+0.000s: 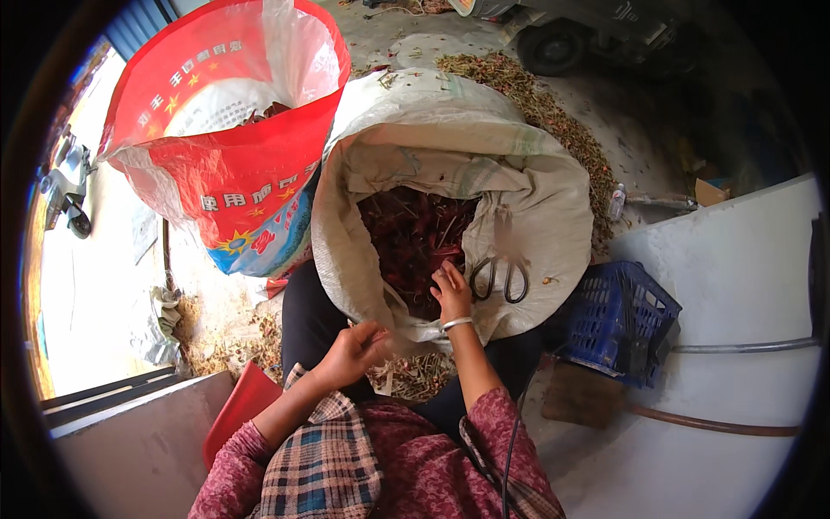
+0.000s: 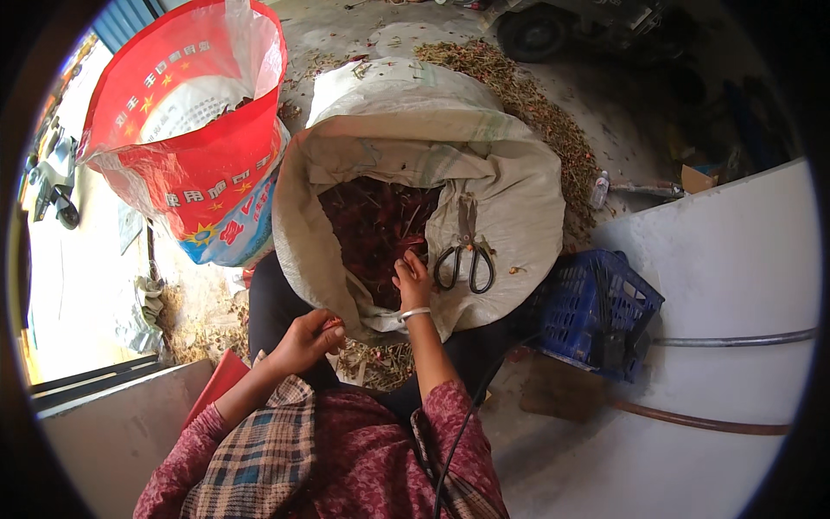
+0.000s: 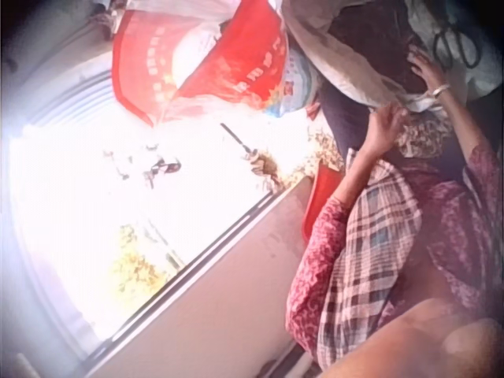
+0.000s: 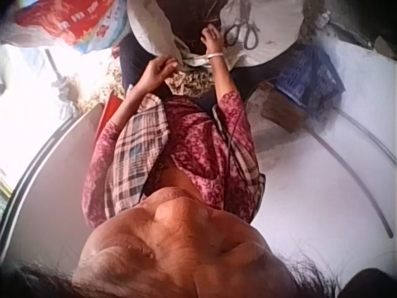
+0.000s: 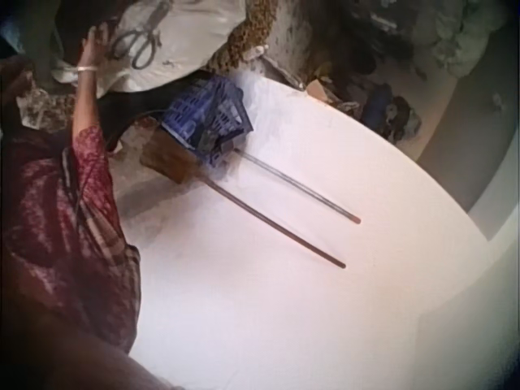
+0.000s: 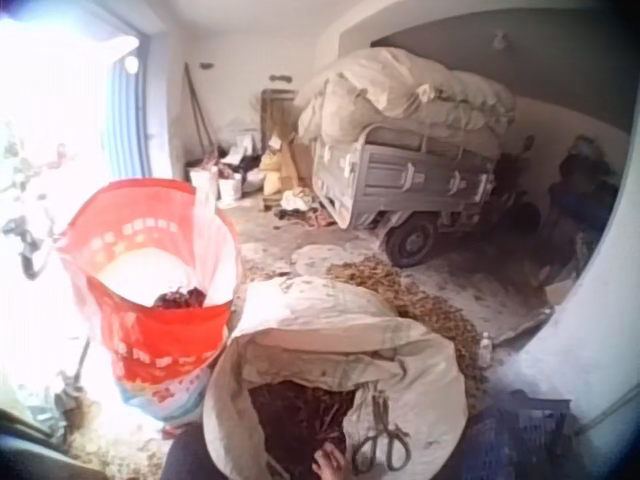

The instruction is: The person sits on a low chair and removes stems from dried red chili peppers. They handle the peppers by hand and use scissors to cut stems when needed, placing the trimmed peppers into a red plastic bag.

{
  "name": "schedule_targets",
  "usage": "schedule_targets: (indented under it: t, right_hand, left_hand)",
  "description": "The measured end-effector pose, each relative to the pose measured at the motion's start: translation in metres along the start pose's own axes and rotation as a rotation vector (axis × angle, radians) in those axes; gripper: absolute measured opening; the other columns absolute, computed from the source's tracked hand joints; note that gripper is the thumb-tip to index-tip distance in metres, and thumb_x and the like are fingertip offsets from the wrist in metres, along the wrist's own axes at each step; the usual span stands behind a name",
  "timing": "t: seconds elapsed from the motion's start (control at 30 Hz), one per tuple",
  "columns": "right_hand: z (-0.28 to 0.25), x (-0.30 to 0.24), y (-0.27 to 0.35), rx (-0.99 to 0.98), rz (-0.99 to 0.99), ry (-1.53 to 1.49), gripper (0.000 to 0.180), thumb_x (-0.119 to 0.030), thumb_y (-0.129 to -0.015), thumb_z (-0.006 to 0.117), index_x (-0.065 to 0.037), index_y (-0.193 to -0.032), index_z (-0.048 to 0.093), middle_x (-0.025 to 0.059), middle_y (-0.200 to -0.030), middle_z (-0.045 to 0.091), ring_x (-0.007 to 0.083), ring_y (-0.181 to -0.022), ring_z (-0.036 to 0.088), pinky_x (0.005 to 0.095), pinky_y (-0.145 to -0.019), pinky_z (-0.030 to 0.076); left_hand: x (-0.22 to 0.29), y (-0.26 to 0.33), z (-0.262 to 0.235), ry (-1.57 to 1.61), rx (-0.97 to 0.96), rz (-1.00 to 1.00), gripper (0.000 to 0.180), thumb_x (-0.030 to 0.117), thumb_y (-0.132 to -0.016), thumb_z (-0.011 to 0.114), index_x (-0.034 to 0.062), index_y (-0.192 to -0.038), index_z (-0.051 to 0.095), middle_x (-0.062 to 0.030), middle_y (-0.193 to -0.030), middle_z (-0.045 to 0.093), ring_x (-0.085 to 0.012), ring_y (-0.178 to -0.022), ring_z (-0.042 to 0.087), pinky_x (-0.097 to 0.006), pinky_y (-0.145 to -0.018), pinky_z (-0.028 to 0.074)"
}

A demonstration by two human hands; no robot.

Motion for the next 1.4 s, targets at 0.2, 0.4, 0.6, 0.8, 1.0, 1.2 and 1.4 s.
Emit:
schedule_targets:
  t: [0.2, 0.4, 0.6, 0.8, 1.0, 1.2, 1.4]
  right_hand:
    - [0.021, -0.061, 0.067, -0.183, -0.292, 0.192, 0.045, -0.022, -0.089, 0.066, -0.002, -0.127, 0.055, 0.0103, -0.121, 0.060, 0.0119, -0.094, 0.060, 0.0271, -0.077, 0.050]
    - [0.040, -0.095, 0.146, -0.295, -0.711, 0.529, 0.037, -0.021, -0.088, 0.066, 0.001, -0.118, 0.060, 0.0114, -0.109, 0.064, 0.0147, -0.087, 0.064, 0.0259, -0.069, 0.052]
    - [0.060, -0.124, 0.201, -0.357, -1.067, 0.838, 0.031, -0.016, -0.088, 0.065, 0.002, -0.113, 0.061, 0.0148, -0.115, 0.062, 0.0191, -0.095, 0.064, 0.0282, -0.077, 0.054]
    - [0.039, -0.113, 0.209, -0.284, -0.721, 0.445, 0.021, -0.011, -0.087, 0.067, 0.000, -0.104, 0.063, 0.0092, -0.096, 0.066, 0.0128, -0.079, 0.065, 0.0241, -0.066, 0.053]
    - [0.054, -0.136, 0.219, -0.254, -0.977, 0.675, 0.014, -0.009, -0.084, 0.070, 0.000, -0.094, 0.067, 0.0066, -0.084, 0.064, 0.0132, -0.071, 0.062, 0.0246, -0.060, 0.050]
    - [0.066, -0.149, 0.246, -0.400, -0.920, 0.761, 0.012, -0.011, -0.084, 0.067, 0.000, -0.088, 0.065, 0.0087, -0.078, 0.063, 0.0176, -0.067, 0.062, 0.0284, -0.059, 0.048]
    - [0.062, -0.134, 0.252, -0.338, -0.732, 0.519, 0.017, -0.016, -0.092, 0.059, -0.001, -0.084, 0.060, -0.0012, -0.063, 0.053, 0.0052, -0.056, 0.048, 0.0235, -0.049, 0.039]
  left_hand:
    - [0.000, -0.022, -0.010, -0.033, 0.213, 0.072, 0.015, 0.011, -0.090, 0.063, 0.0018, -0.092, 0.052, -0.0002, -0.069, 0.054, -0.0060, -0.057, 0.052, -0.023, -0.052, 0.043]
    - [0.043, -0.038, 0.000, -0.253, 0.310, 0.517, 0.035, 0.006, -0.079, 0.068, -0.0020, -0.110, 0.056, -0.0175, -0.102, 0.063, -0.0289, -0.095, 0.064, -0.034, -0.081, 0.050]
    - [0.038, -0.035, 0.010, -0.225, 0.142, 0.308, 0.047, 0.006, -0.080, 0.069, -0.0016, -0.124, 0.052, -0.0144, -0.106, 0.064, -0.0208, -0.098, 0.062, -0.032, -0.083, 0.050]
    - [0.056, -0.007, 0.012, -0.008, 0.051, 0.163, 0.029, 0.009, -0.085, 0.067, -0.0034, -0.110, 0.060, -0.0055, -0.087, 0.066, -0.0079, -0.080, 0.059, -0.026, -0.070, 0.049]
    - [0.052, 0.009, 0.014, -0.260, -0.029, 0.270, 0.023, 0.012, -0.086, 0.068, -0.0024, -0.102, 0.061, 0.0000, -0.073, 0.058, -0.0047, -0.067, 0.051, -0.024, -0.057, 0.044]
    - [0.050, 0.025, 0.015, 0.017, -0.129, 0.210, 0.032, 0.026, -0.086, 0.071, -0.0009, -0.099, 0.061, 0.0008, -0.071, 0.055, -0.0046, -0.066, 0.049, -0.024, -0.055, 0.042]
    - [0.078, 0.046, 0.020, 0.025, -0.118, 0.270, 0.027, 0.025, -0.088, 0.069, 0.0001, -0.098, 0.062, -0.0006, -0.069, 0.057, -0.0050, -0.064, 0.050, -0.025, -0.055, 0.042]
Point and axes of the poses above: each hand's wrist, its own y-axis away from the middle knuckle, its own z-axis out of the palm, x = y × z, the point moved 4 cm from there along -y, towards the middle knuckle
